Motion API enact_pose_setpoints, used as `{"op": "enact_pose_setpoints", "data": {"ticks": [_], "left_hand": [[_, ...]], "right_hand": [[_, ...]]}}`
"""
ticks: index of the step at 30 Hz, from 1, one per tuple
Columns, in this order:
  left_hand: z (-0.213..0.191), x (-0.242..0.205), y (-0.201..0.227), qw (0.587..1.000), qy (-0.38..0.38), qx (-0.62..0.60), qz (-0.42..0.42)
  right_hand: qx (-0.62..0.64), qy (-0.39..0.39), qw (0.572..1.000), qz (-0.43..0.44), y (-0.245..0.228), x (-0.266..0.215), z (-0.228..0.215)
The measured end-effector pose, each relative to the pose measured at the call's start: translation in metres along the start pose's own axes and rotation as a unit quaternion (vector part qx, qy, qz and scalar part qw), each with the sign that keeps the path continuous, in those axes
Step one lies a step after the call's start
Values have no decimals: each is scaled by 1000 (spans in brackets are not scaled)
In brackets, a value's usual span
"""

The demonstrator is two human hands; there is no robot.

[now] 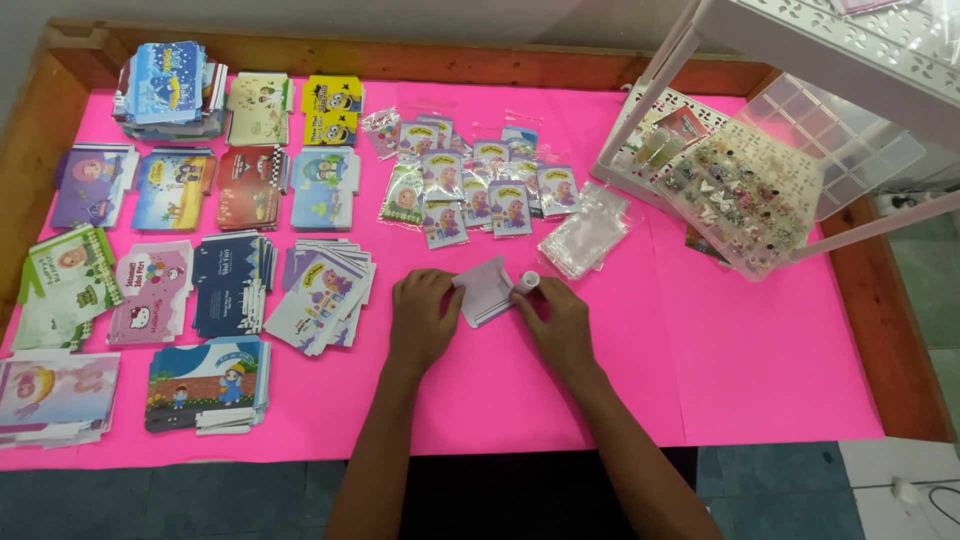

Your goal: Packaging individual stickers or small cards into clear plastic sleeves and sealing them with adhesive labels.

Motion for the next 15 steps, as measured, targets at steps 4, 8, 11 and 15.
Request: {"op": "enact_pose_setpoints", "data": {"ticks": [4,8,11,15], "left_hand": [[-9,-4,13,990,111,-81,-3],[-6,-22,42,924,242,16,295],[6,-20,62,922,200,34,329],[22,-14,44,941,171,127,262]], "right_hand": [[75,17,991,111,-1,2,-14],[83,20,983,163,-2,5,-22],[71,19,983,166,6,4,-26],[88,12,982,168,6,3,-24]]}}
Point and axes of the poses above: each hand's wrist, its own x-axis towards the middle knuckle, its own z-axis out of the palm, y = z × x, the point moved 4 cm from there along x, towards the middle knuckle, and after that the axes turned 13 degrees about y, right-handed, at the moved point
